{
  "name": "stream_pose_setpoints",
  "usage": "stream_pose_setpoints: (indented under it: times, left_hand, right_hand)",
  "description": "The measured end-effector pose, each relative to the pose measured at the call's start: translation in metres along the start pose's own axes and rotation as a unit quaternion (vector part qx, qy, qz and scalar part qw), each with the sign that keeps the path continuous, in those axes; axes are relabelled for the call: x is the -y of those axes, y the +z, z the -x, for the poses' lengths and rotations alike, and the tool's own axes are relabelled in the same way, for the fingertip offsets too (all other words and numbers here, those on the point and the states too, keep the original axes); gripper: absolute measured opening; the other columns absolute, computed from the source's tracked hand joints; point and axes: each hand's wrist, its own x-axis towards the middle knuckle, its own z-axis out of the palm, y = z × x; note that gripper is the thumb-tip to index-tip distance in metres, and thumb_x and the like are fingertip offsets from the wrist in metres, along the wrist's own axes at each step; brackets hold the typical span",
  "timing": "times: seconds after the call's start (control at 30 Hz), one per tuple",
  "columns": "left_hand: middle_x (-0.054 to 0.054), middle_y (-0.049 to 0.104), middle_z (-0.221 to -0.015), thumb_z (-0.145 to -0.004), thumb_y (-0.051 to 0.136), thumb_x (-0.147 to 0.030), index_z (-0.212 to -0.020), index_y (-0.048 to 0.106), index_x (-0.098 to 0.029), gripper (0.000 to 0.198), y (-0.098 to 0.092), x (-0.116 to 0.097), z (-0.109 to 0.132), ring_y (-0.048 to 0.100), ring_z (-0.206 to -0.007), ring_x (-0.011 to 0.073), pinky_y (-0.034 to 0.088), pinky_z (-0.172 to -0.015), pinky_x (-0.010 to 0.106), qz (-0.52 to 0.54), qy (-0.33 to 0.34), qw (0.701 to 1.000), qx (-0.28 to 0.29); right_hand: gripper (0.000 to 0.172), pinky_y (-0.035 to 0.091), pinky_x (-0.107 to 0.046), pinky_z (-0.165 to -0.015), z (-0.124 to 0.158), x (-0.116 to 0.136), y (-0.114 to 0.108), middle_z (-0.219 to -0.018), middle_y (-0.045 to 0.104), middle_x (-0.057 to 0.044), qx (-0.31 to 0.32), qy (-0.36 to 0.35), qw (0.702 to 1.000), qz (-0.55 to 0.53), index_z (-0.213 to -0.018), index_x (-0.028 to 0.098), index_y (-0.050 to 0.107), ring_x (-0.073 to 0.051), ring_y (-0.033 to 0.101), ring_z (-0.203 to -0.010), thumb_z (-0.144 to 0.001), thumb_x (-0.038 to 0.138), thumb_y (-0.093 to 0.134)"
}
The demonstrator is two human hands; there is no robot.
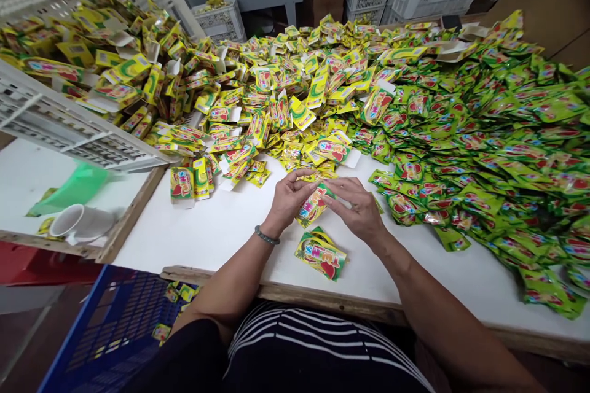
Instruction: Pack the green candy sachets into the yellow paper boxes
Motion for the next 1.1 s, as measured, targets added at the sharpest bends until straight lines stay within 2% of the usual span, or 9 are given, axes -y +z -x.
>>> stream_pose_setpoints:
  times: [0.23, 0.33, 0.47, 0.57, 0.67, 0.73, 0.8, 0.97, 1.1]
  left_hand:
    - [-0.009, 0.059, -0.053, -0.059, 0.085, -0.038, -0.099, 0.053, -0.018, 0.055, -0.003, -0.008, 0.000, 0.049, -0.043, 0.0052, 0.035, -0.047, 0.017, -0.015, -0.005, 1.000, -0.021]
    - [-0.004, 0.065, -0.061, -0.065, 0.081, -0.041, -0.097, 0.054, -0.018, 0.048, -0.003, -0.008, 0.008, 0.054, -0.048, 0.0070, 0.037, -0.049, 0.018, -0.088, -0.074, 0.985, 0.129]
    - [0.005, 0.072, -0.078, -0.071, 0.076, -0.039, -0.094, 0.062, -0.015, 0.036, -0.003, -0.008, 0.011, 0.064, -0.070, 0.0146, 0.046, -0.064, 0.024, -0.263, -0.110, 0.898, 0.336]
    - [0.008, 0.072, -0.091, -0.083, 0.064, -0.037, -0.095, 0.065, -0.016, 0.024, -0.007, -0.012, -0.005, 0.065, -0.085, 0.0194, 0.047, -0.075, 0.028, -0.451, -0.006, 0.876, 0.171]
    - [0.015, 0.069, -0.103, -0.081, 0.064, -0.040, -0.104, 0.064, -0.016, 0.033, -0.016, -0.015, -0.029, 0.064, -0.098, 0.0288, 0.046, -0.079, 0.034, -0.660, 0.027, 0.750, -0.039]
    - [0.019, 0.068, -0.105, -0.078, 0.068, -0.041, -0.112, 0.061, -0.013, 0.044, -0.021, -0.012, -0.040, 0.062, -0.101, 0.0332, 0.045, -0.079, 0.036, -0.739, 0.003, 0.671, -0.064]
    - [0.020, 0.069, -0.103, -0.082, 0.062, -0.034, -0.117, 0.059, -0.012, 0.041, -0.026, -0.007, -0.044, 0.063, -0.099, 0.0332, 0.045, -0.077, 0.036, -0.767, -0.010, 0.639, -0.057]
    - [0.012, 0.069, -0.081, -0.084, 0.048, -0.019, -0.106, 0.064, -0.015, 0.028, -0.032, 0.002, -0.036, 0.066, -0.084, 0.0279, 0.043, -0.075, 0.035, -0.707, 0.031, 0.698, -0.105]
    - [-0.002, 0.061, -0.065, -0.076, 0.060, -0.022, -0.105, 0.056, -0.018, 0.030, -0.028, 0.007, -0.031, 0.063, -0.066, 0.0172, 0.046, -0.068, 0.029, -0.410, 0.017, 0.907, -0.095]
  right_hand:
    - [0.039, 0.040, -0.048, -0.105, 0.002, -0.001, 0.006, -0.129, 0.064, -0.007, -0.002, -0.017, 1.000, 0.009, -0.121, 0.025, 0.066, -0.024, 0.051, -0.122, -0.096, 0.040, 0.040]
    - [0.040, 0.045, -0.046, -0.096, -0.005, -0.010, -0.009, -0.120, 0.067, -0.009, -0.046, 0.026, 0.998, 0.037, -0.111, 0.023, 0.070, -0.025, 0.056, -0.113, -0.096, 0.039, 0.036]
    - [0.033, 0.046, -0.045, -0.085, -0.008, -0.039, -0.031, -0.092, 0.069, -0.014, -0.083, 0.163, 0.953, 0.242, -0.090, 0.015, 0.072, -0.028, 0.060, -0.090, -0.087, 0.041, 0.052]
    - [0.034, 0.043, -0.044, -0.086, -0.005, -0.054, -0.035, -0.101, 0.067, -0.017, 0.030, 0.226, 0.904, 0.362, -0.100, 0.013, 0.069, -0.032, 0.058, -0.099, -0.078, 0.039, 0.065]
    - [0.042, 0.044, -0.036, -0.078, -0.005, -0.053, -0.031, -0.103, 0.067, -0.014, 0.111, 0.267, 0.892, 0.348, -0.114, 0.016, 0.064, -0.029, 0.060, -0.097, -0.075, 0.031, 0.070]
    - [0.043, 0.044, -0.033, -0.074, -0.008, -0.049, -0.029, -0.096, 0.069, -0.009, 0.133, 0.294, 0.900, 0.294, -0.119, 0.017, 0.061, -0.025, 0.063, -0.090, -0.077, 0.026, 0.067]
    - [0.043, 0.044, -0.031, -0.072, -0.012, -0.047, -0.031, -0.092, 0.070, -0.007, 0.136, 0.309, 0.910, 0.241, -0.120, 0.017, 0.060, -0.023, 0.064, -0.087, -0.079, 0.028, 0.066]
    - [0.059, 0.042, -0.031, -0.068, -0.010, -0.046, -0.037, -0.102, 0.069, -0.011, 0.164, 0.301, 0.902, 0.262, -0.121, 0.020, 0.059, -0.026, 0.063, -0.090, -0.066, 0.030, 0.078]
    - [0.030, 0.037, -0.029, -0.061, -0.008, -0.044, -0.032, -0.083, 0.068, -0.006, 0.203, 0.281, 0.900, 0.266, -0.094, 0.022, 0.064, -0.024, 0.062, -0.080, -0.066, 0.026, 0.074]
